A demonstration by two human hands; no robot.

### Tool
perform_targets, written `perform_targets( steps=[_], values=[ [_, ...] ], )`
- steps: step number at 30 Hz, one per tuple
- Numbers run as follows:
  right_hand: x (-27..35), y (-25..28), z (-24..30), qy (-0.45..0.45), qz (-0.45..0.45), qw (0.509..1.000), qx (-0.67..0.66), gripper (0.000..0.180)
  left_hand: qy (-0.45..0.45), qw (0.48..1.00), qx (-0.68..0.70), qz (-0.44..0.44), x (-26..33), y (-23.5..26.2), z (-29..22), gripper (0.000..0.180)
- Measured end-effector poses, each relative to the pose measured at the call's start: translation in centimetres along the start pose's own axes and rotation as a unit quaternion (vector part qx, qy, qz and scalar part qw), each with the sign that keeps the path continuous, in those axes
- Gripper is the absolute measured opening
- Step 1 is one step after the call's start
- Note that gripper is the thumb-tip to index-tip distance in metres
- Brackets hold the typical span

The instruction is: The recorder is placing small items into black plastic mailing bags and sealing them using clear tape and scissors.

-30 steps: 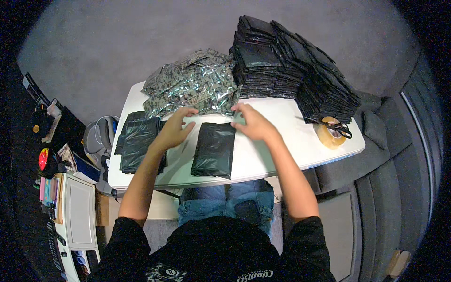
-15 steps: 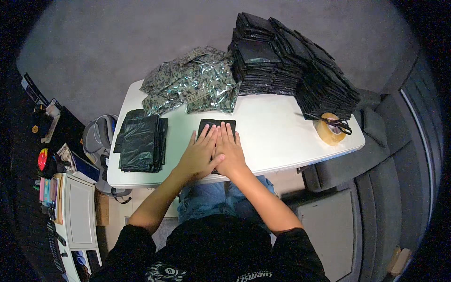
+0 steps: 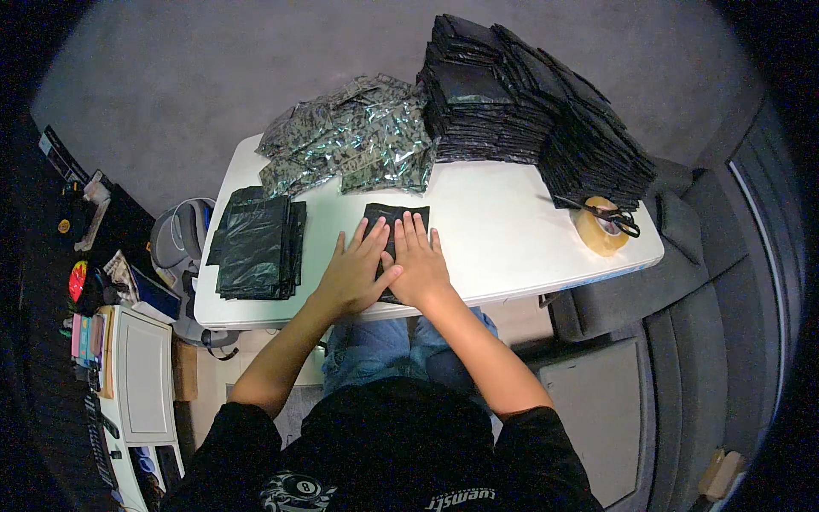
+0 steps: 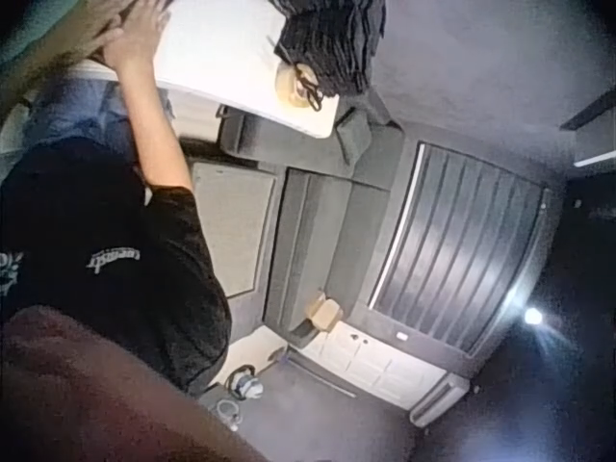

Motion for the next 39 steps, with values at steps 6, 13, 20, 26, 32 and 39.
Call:
perform_targets(
  steps=[6,13,20,26,32,39],
  values=[
    [0.2,0.0,-0.1,-0.009,0.014,1.000,0.002,0.076,0.007,1.000,-0.023,0.003,0.0,0.0,-0.1,0.088],
    [0.4,-0.1,-0.2,-0.006,0.010,1.000,-0.005,0.079,0.011,1.000,-0.019,0.002,-0.1,-0.4,0.2,0.087],
    [1.3,0.1,-0.2,0.008,-0.017,1.000,-0.014,0.085,0.012,1.000,-0.023,-0.005,0.0,-0.9,0.6,0.084],
    [1.5,0.3,-0.3,0.016,-0.016,1.000,-0.002,0.090,0.018,1.000,-0.020,0.003,-0.1,-0.7,0.6,0.084],
    [1.8,0.4,-0.5,0.018,-0.005,1.000,-0.007,0.092,0.018,1.000,-0.010,0.001,0.0,-0.7,0.6,0.085],
    [2.2,0.8,-0.7,0.035,-0.002,0.999,-0.015,0.099,0.007,0.999,0.004,-0.036,0.1,-1.1,0.9,0.094]
  ],
)
Point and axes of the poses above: each hand's wrist, its own x-axis away from the middle knuckle, its own y-axis out of the back of the hand, z = x × y, the point moved 3 cm from there along -x, towards the middle knuckle, and after that the axes turned 4 degrees about y, right-handed, at the moved point
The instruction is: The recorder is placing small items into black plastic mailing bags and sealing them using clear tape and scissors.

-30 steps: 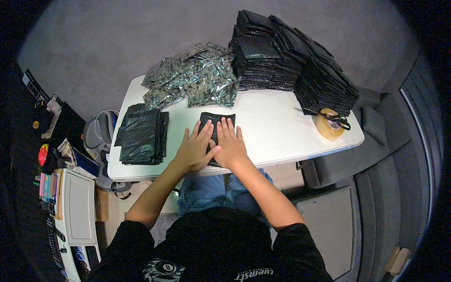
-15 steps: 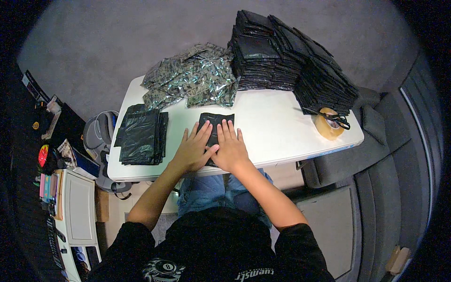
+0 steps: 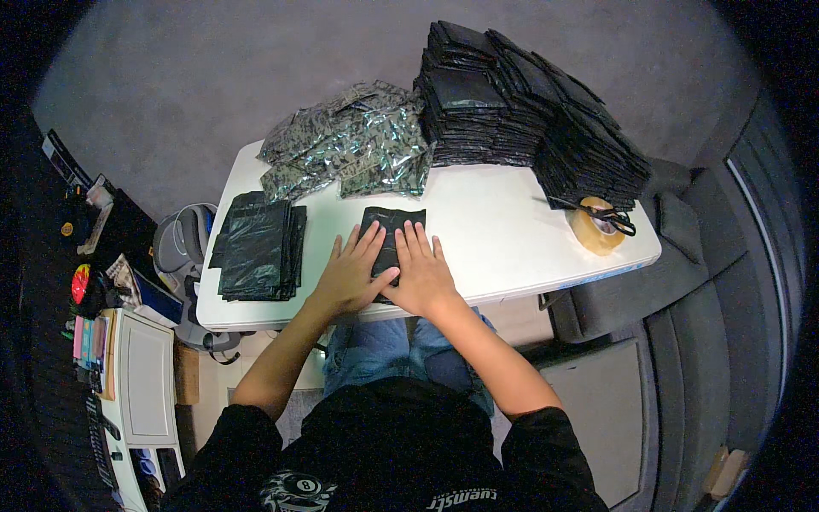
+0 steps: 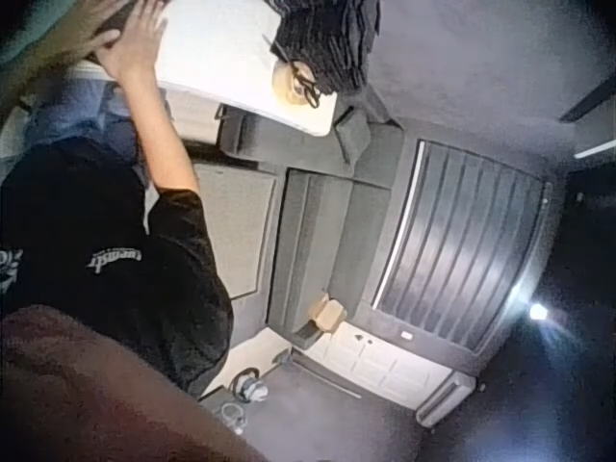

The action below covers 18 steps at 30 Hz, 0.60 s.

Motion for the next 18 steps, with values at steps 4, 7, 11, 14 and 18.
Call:
perform_targets(
  steps=[4,7,11,14,18],
  values=[
    [0.1,0.0,-0.2,0.004,-0.009,1.000,-0.007,0.103,-0.002,1.000,-0.001,-0.006,0.0,0.0,0.0,0.093],
    [0.2,0.1,-0.1,0.005,-0.013,1.000,-0.008,0.103,-0.005,1.000,0.000,-0.006,0.0,0.1,0.0,0.093],
    [0.5,0.2,-0.2,0.006,-0.019,1.000,-0.010,0.103,-0.001,1.000,-0.005,-0.001,0.1,0.3,-0.1,0.092],
    [0.9,0.7,-0.3,0.009,-0.044,0.998,-0.032,0.103,0.015,1.000,-0.015,-0.003,0.1,0.4,0.1,0.091],
    [0.7,1.5,-1.3,-0.034,-0.164,0.971,-0.173,0.092,0.069,0.993,0.033,-0.091,-0.2,0.4,2.3,0.081]
  ],
)
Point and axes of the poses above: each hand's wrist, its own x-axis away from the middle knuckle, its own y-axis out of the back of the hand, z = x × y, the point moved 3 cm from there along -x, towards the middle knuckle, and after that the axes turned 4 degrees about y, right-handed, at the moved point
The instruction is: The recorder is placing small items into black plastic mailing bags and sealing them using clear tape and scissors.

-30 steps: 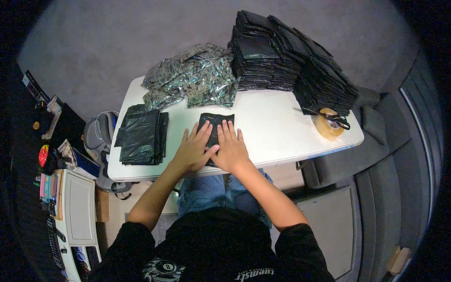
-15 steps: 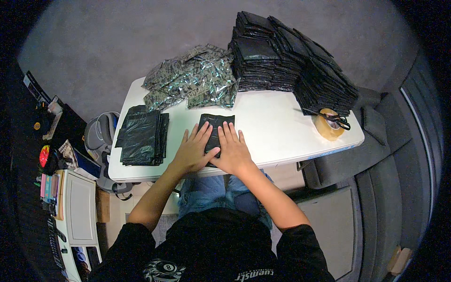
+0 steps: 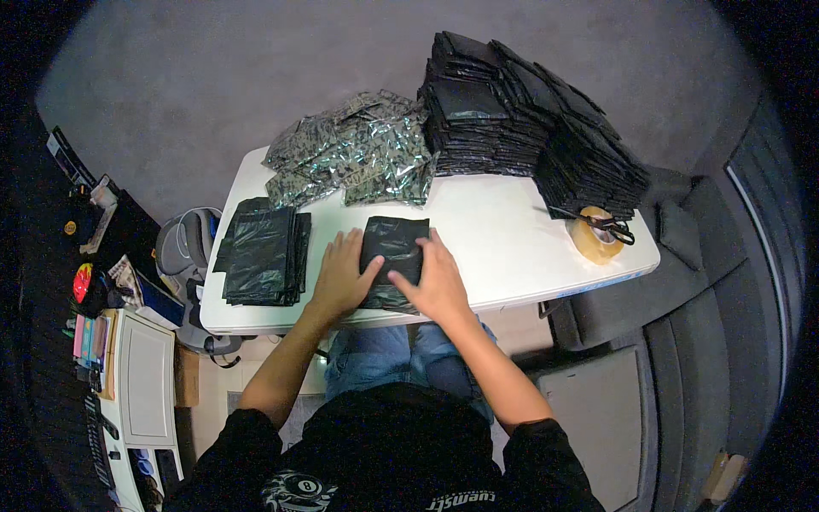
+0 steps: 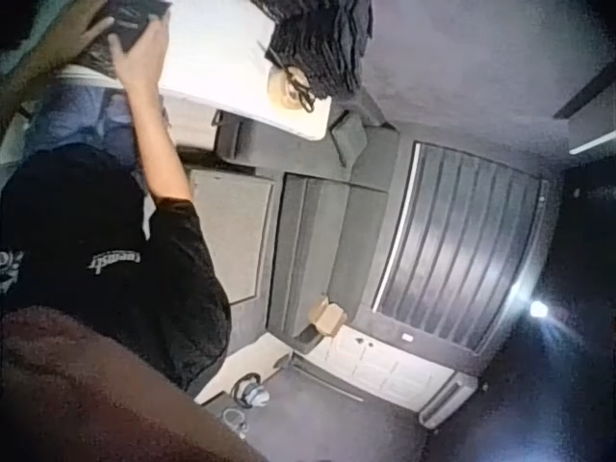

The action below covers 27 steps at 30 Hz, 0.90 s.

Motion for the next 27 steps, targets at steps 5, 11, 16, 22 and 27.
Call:
perform_targets(
  steps=[5,11,16,22,27],
  values=[
    [-3.8,-0.1,-5.1,-0.168,-0.104,0.967,-0.159,0.080,0.142,0.981,0.132,0.000,-3.3,1.6,-0.2,0.063],
    [-9.3,-0.7,-9.8,-0.241,0.142,0.926,-0.255,0.051,0.191,0.961,0.193,0.056,-8.5,-1.6,3.7,0.052],
    [-10.3,0.4,-7.5,-0.191,0.076,0.883,-0.421,0.008,0.157,0.891,0.411,0.112,-9.6,-0.9,4.2,0.024],
    [-11.9,8.8,-1.2,0.033,-0.024,0.920,-0.389,0.020,-0.038,0.813,0.577,-0.066,-10.7,8.4,0.5,0.011],
    [-6.6,11.2,1.2,0.133,0.034,0.953,-0.271,0.013,-0.149,0.915,0.369,-0.064,-4.9,10.8,0.2,0.016]
  ],
)
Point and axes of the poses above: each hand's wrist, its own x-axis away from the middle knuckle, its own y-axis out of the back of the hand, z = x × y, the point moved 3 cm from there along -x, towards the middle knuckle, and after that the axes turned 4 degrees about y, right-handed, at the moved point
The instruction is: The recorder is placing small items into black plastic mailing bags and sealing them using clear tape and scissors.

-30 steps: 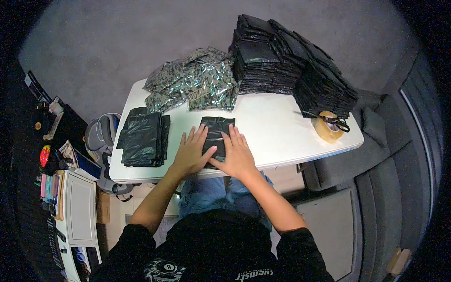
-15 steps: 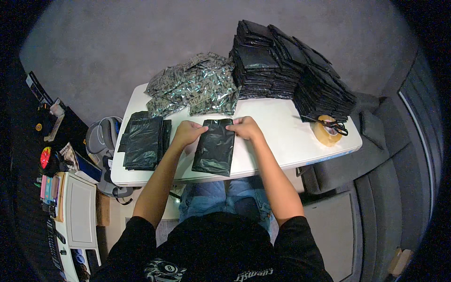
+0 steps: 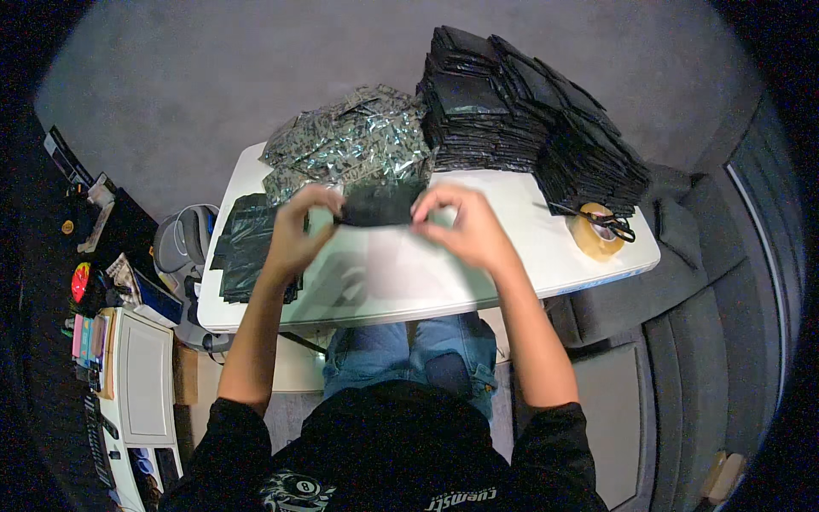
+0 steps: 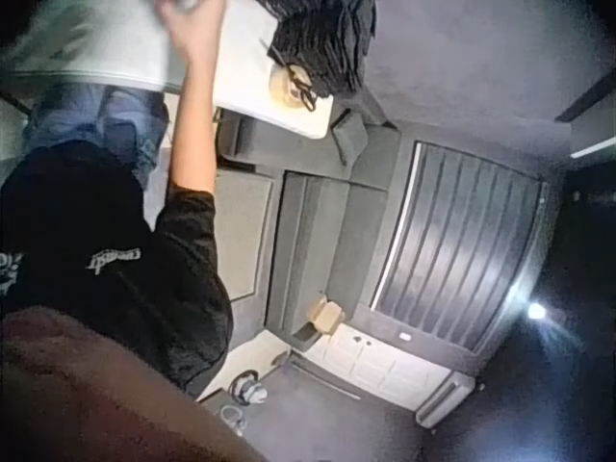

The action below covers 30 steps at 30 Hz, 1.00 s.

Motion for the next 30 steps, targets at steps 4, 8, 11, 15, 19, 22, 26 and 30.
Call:
perform_targets(
  steps=[4,8,11,15,19,22,26,30],
  values=[
    [5.6,-2.9,-0.2,-0.039,0.164,0.985,0.032,0.019,0.104,0.980,-0.094,0.140,7.3,-1.3,-1.0,0.020],
    [5.9,-3.7,-1.9,-0.108,0.147,0.983,-0.001,0.021,0.147,0.973,-0.093,0.150,7.5,-1.9,-0.1,0.028],
    [2.8,-4.4,-3.4,-0.049,0.075,0.992,0.091,0.021,0.090,0.972,-0.164,0.143,5.4,-3.2,0.9,0.041],
    [0.7,-7.8,-6.6,0.025,0.009,0.976,0.216,0.038,0.064,0.928,-0.316,0.188,3.5,-7.4,3.9,0.072],
    [2.1,-11.4,-9.9,-0.088,0.157,0.927,0.328,0.071,0.084,0.894,-0.381,0.218,3.7,-9.7,4.7,0.089],
    [2.6,-11.4,-9.4,-0.094,0.171,0.915,0.352,0.074,0.085,0.893,-0.388,0.212,4.4,-9.8,4.9,0.092],
    [2.7,-11.1,-9.6,-0.088,0.178,0.906,0.373,0.076,0.075,0.895,-0.386,0.212,4.2,-9.9,4.6,0.095],
    [2.8,-11.2,-8.9,-0.083,0.183,0.900,0.386,0.080,0.068,0.898,-0.389,0.193,4.6,-9.8,5.4,0.104]
  ],
)
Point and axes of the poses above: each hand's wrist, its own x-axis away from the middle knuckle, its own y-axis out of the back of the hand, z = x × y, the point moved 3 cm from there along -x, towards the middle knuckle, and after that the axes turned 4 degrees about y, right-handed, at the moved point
